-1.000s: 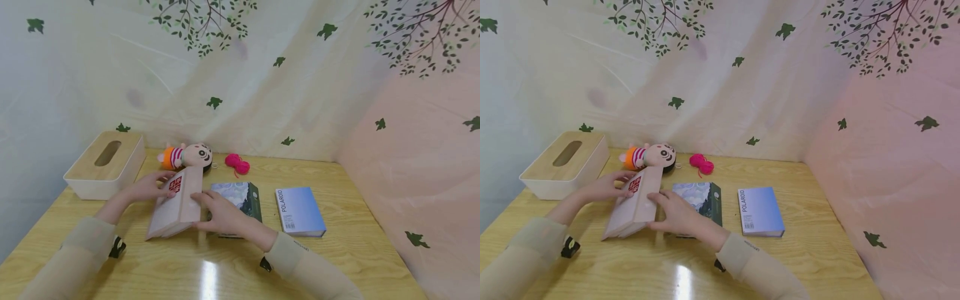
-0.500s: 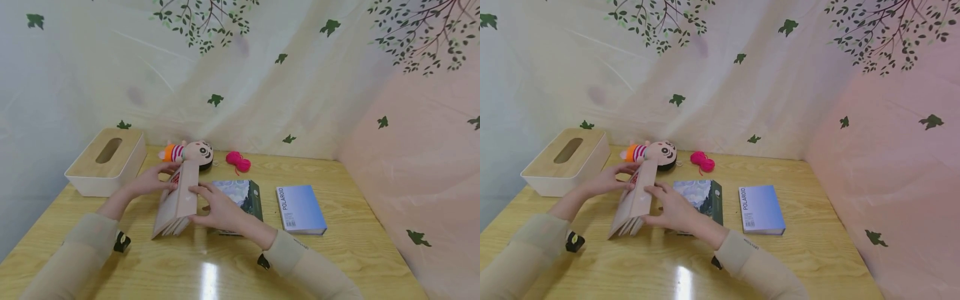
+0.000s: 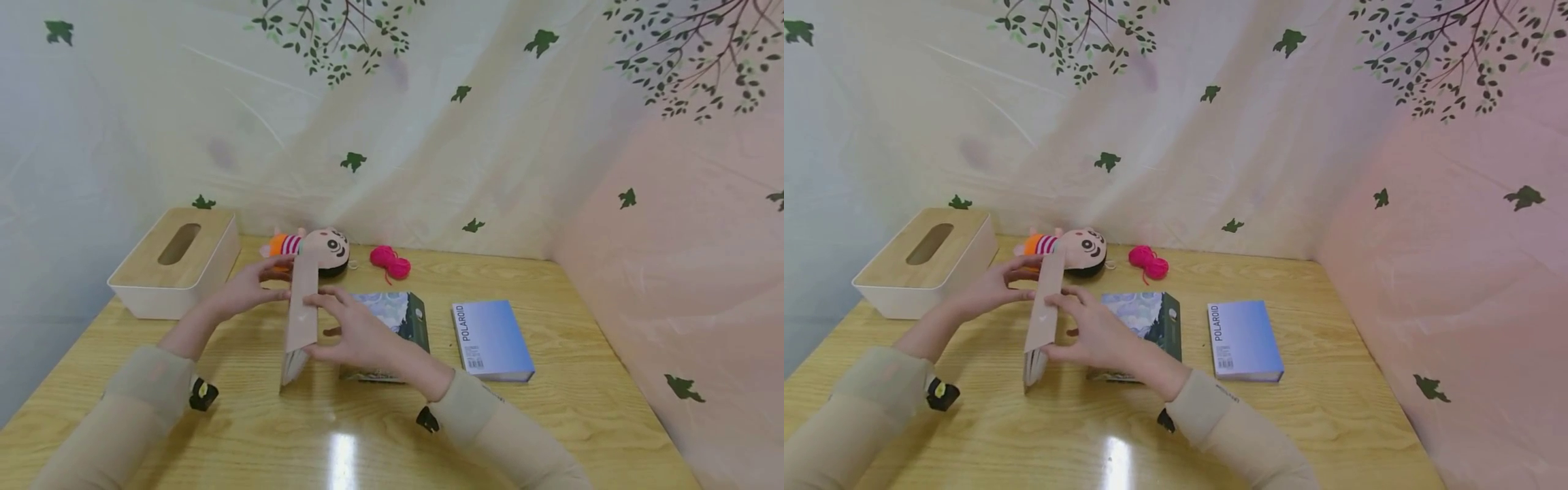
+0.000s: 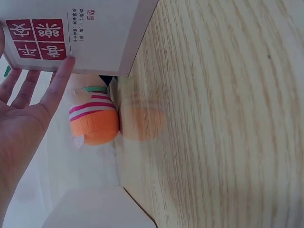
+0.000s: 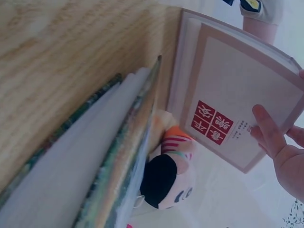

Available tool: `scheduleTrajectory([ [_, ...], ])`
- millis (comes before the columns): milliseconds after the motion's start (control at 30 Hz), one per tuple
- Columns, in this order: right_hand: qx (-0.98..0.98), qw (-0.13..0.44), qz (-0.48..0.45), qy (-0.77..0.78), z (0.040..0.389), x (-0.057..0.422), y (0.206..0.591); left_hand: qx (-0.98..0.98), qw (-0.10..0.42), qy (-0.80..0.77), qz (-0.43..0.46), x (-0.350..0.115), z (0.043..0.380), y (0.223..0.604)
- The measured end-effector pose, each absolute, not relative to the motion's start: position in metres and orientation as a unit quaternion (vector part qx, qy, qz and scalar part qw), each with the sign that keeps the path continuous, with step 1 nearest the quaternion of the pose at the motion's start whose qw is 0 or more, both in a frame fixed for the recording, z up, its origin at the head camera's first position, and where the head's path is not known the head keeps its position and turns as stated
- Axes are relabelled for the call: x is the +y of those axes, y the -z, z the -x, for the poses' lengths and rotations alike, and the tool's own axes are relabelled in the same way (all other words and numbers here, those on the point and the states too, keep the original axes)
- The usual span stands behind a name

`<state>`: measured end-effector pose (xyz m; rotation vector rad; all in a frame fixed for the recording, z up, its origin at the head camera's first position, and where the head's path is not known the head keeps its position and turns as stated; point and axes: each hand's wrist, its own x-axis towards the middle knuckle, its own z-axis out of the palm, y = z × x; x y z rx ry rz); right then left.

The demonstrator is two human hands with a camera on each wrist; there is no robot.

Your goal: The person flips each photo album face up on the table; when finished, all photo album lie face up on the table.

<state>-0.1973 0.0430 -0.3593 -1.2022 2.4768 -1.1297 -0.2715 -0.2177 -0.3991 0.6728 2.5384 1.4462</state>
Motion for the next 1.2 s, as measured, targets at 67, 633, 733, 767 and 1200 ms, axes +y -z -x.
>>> scheduleTrajectory([
  [67,0.83,0.08,0.407,0.373,0.197,0.043,0.356,0.838,0.073,-0.491,-0.225,-0.217,0.27,0.398],
  [633,0.838,0.046,0.419,0.345,0.194,0.039,0.354,0.81,0.061,-0.532,-0.24,-0.22,0.262,0.398],
  [733,0.837,0.038,0.422,0.345,0.194,0.036,0.356,0.815,0.053,-0.52,-0.25,-0.223,0.26,0.396],
  [767,0.836,0.037,0.423,0.347,0.194,0.035,0.357,0.814,0.054,-0.52,-0.254,-0.224,0.259,0.395],
  [1200,0.814,0.076,0.393,0.421,0.197,0.023,0.371,0.831,0.113,-0.501,-0.213,-0.235,0.246,0.379],
])
